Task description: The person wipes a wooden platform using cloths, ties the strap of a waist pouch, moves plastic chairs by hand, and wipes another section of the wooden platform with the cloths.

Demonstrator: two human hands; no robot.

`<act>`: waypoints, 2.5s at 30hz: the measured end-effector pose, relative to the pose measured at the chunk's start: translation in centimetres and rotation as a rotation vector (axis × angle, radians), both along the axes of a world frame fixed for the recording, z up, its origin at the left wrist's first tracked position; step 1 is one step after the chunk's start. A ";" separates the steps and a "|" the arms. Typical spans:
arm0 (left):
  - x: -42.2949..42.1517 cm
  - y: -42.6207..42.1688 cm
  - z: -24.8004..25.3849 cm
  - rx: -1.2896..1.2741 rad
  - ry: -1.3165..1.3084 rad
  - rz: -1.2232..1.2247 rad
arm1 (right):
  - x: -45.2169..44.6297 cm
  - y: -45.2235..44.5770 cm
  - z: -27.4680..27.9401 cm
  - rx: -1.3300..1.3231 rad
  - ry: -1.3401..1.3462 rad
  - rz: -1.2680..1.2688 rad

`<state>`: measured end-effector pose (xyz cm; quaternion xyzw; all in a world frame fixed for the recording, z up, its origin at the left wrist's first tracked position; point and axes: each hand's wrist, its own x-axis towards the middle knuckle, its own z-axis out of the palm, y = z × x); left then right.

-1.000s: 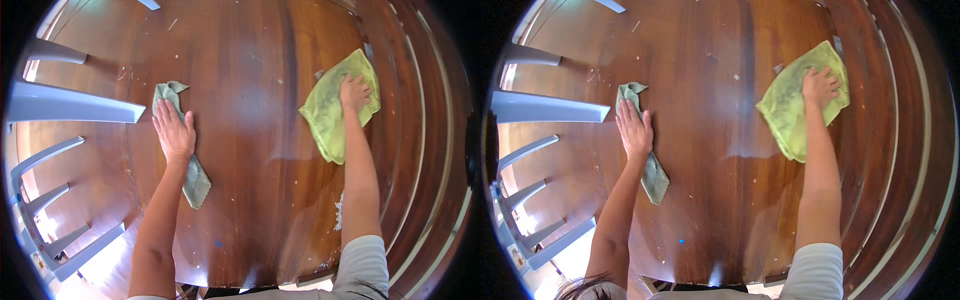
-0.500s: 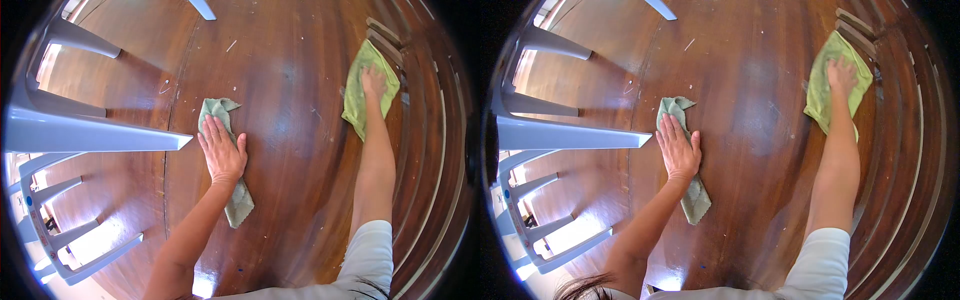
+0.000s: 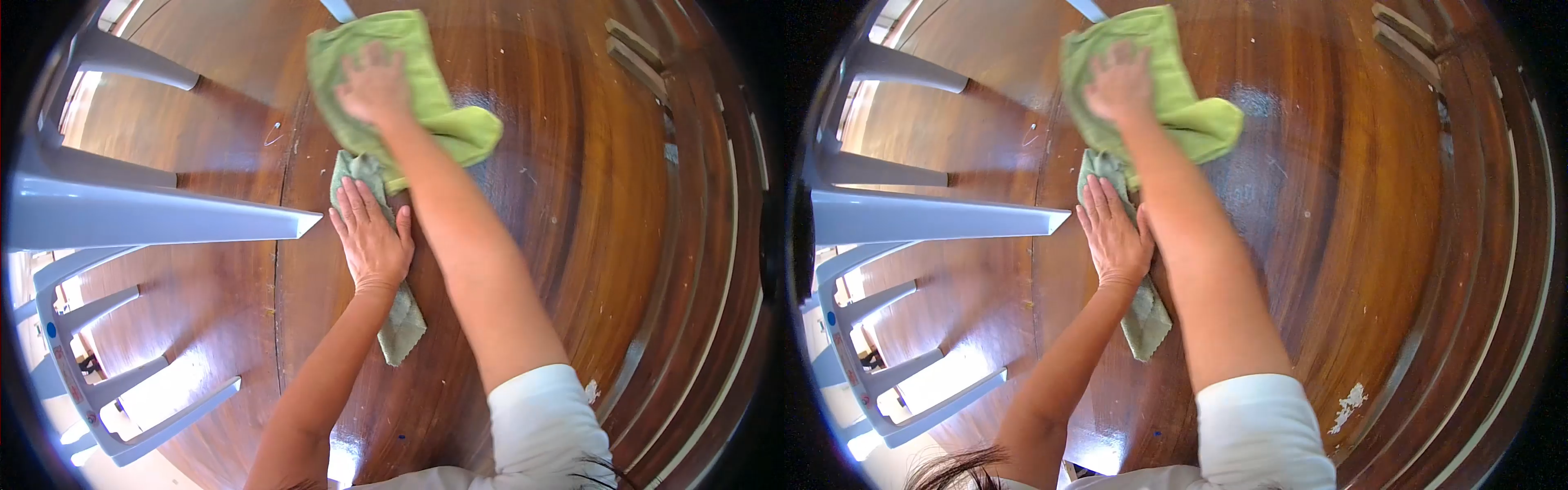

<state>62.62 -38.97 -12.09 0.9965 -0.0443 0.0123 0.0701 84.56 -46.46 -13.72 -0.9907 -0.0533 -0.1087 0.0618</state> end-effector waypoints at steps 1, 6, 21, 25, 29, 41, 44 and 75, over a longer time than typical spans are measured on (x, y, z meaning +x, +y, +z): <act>0.2 -0.1 0.1 0.065 0.054 0.004 | -0.3 1.6 0.6 0.010 0.034 0.093; 0.2 0.3 -0.3 0.129 0.067 -0.008 | -1.1 3.3 0.6 0.038 0.024 0.363; 0.1 0.0 -0.3 0.040 -0.007 0.009 | 0.3 -34.2 -3.6 0.044 -0.063 -0.183; 0.0 0.1 -0.2 0.038 0.008 0.018 | -8.8 -46.2 -2.9 -0.058 0.085 -0.677; 0.1 -0.1 0.0 0.053 0.001 0.016 | -18.6 -51.5 -2.2 0.115 0.115 -1.179; -0.1 0.5 -0.3 -0.097 -0.082 0.020 | -8.2 -30.9 -3.4 -0.038 0.032 -0.616; -0.2 1.0 -1.0 -0.156 -0.185 0.014 | -6.4 -18.6 -2.2 -0.269 0.042 -0.281; -60.1 38.7 13.3 -0.091 0.148 -0.090 | -79.3 29.3 2.5 0.431 0.421 0.917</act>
